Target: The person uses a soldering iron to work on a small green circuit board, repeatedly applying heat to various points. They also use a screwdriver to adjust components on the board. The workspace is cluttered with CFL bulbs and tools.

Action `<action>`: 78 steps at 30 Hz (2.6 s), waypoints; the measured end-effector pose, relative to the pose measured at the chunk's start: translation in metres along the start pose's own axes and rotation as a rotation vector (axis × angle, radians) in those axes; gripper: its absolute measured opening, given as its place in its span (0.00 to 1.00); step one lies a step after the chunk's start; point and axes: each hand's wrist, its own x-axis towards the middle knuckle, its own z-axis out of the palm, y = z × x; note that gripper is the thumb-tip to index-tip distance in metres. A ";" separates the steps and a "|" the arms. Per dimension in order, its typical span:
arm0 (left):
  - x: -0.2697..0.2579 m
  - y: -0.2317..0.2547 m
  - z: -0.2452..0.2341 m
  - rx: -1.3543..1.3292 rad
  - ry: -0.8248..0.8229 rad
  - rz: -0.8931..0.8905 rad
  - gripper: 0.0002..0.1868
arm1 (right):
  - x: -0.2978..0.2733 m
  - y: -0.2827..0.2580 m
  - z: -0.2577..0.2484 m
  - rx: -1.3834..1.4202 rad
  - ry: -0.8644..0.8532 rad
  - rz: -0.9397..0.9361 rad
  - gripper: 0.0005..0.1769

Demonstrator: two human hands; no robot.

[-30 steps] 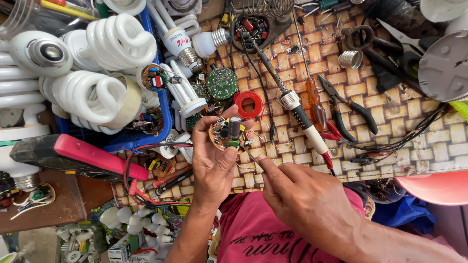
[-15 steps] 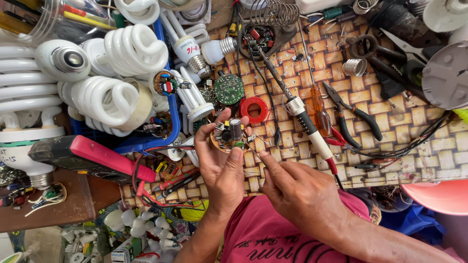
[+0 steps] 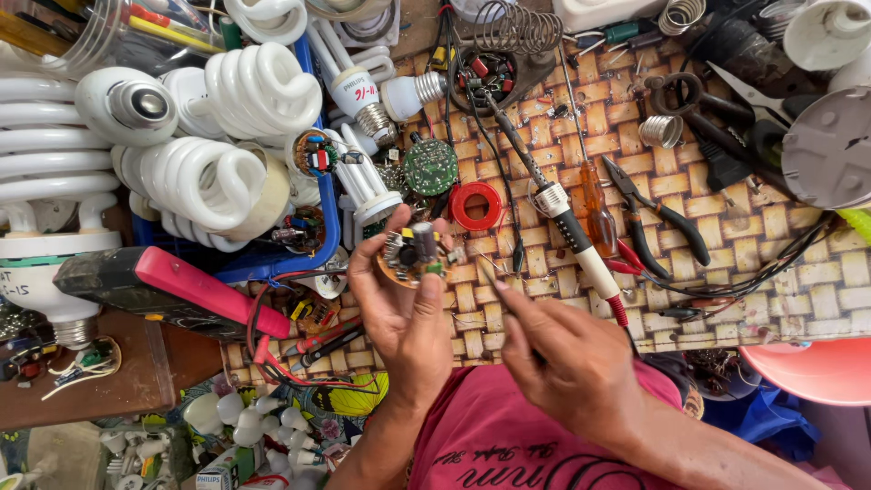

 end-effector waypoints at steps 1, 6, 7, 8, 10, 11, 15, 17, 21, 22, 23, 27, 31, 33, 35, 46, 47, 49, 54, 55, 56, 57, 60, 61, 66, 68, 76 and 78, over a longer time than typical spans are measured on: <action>0.001 0.002 -0.003 0.000 0.002 0.002 0.26 | 0.002 0.000 -0.005 0.001 -0.002 -0.003 0.20; 0.007 0.020 -0.003 -0.187 -0.045 -0.166 0.28 | 0.017 0.008 -0.043 -0.228 0.033 0.003 0.18; 0.007 0.023 -0.004 -0.187 -0.040 -0.161 0.28 | 0.016 0.016 -0.045 -0.226 0.030 -0.002 0.18; 0.006 0.026 -0.005 -0.258 -0.041 -0.242 0.29 | 0.016 0.025 -0.048 -0.442 -0.020 0.042 0.18; 0.006 0.030 -0.007 -0.331 -0.041 -0.318 0.29 | 0.017 0.039 -0.053 -0.659 -0.066 0.082 0.19; 0.006 0.031 -0.008 -0.388 -0.072 -0.364 0.30 | 0.018 0.044 -0.054 -0.801 -0.059 0.069 0.18; 0.005 0.038 -0.009 -0.435 -0.108 -0.517 0.31 | 0.016 0.070 -0.058 -1.057 -0.060 0.033 0.20; 0.005 0.040 -0.008 -0.456 -0.118 -0.557 0.33 | 0.015 0.074 -0.059 -1.069 -0.049 0.029 0.22; 0.001 0.039 -0.005 -0.541 -0.102 -0.622 0.31 | 0.017 0.057 -0.059 -0.746 0.011 -0.043 0.21; 0.001 0.039 -0.003 -0.541 -0.104 -0.622 0.31 | 0.022 0.045 -0.055 -0.747 0.013 -0.042 0.21; 0.000 0.040 0.000 -0.581 -0.095 -0.657 0.31 | 0.026 0.033 -0.051 -0.392 0.017 -0.110 0.19; -0.007 0.034 0.004 -0.650 -0.098 -0.735 0.34 | 0.033 0.006 -0.035 -0.028 0.065 -0.306 0.15; -0.008 0.036 0.006 -0.618 -0.116 -0.754 0.33 | 0.031 0.005 -0.034 -0.057 0.073 -0.364 0.12; -0.007 0.039 0.006 -0.575 -0.142 -0.777 0.33 | 0.029 0.007 -0.036 -0.044 0.049 -0.396 0.11; -0.007 0.041 0.007 -0.515 -0.159 -0.769 0.34 | 0.023 0.011 -0.037 -0.079 0.056 -0.415 0.11; -0.019 0.049 0.016 0.164 -0.143 -0.214 0.13 | 0.010 0.033 -0.044 -0.051 0.023 -0.533 0.10; -0.019 0.051 0.014 0.354 -0.206 -0.135 0.07 | 0.009 0.034 -0.045 -0.040 0.011 -0.536 0.10; -0.018 0.053 0.011 0.543 -0.266 -0.049 0.02 | 0.010 0.035 -0.046 -0.028 0.000 -0.545 0.11; -0.024 0.052 0.007 0.820 -0.364 0.218 0.08 | 0.008 0.037 -0.046 -0.015 -0.013 -0.542 0.09; -0.025 0.053 0.006 0.820 -0.363 0.215 0.08 | 0.008 0.037 -0.047 -0.014 -0.015 -0.540 0.09; -0.025 0.053 0.005 0.882 -0.397 0.256 0.10 | 0.009 0.037 -0.047 -0.016 -0.025 -0.547 0.09; -0.025 0.054 0.005 0.944 -0.433 0.297 0.13 | 0.010 0.037 -0.048 -0.018 -0.036 -0.553 0.09; -0.024 0.054 0.008 0.996 -0.421 0.347 0.11 | 0.011 0.038 -0.046 -0.033 -0.035 -0.586 0.10; -0.024 0.055 0.008 0.995 -0.421 0.345 0.11 | 0.011 0.038 -0.046 -0.033 -0.037 -0.585 0.10; -0.026 0.054 0.006 0.915 -0.400 0.199 0.10 | 0.013 0.038 -0.043 -0.017 -0.044 -0.603 0.10; -0.025 0.054 0.006 0.910 -0.394 0.195 0.09 | 0.012 0.039 -0.042 -0.013 -0.053 -0.592 0.10; -0.015 0.056 0.001 0.964 -0.404 0.062 0.06 | 0.018 0.035 -0.038 0.017 -0.046 -0.565 0.08; -0.012 0.055 -0.001 0.903 -0.418 -0.041 0.06 | 0.017 0.035 -0.039 0.057 -0.091 -0.513 0.10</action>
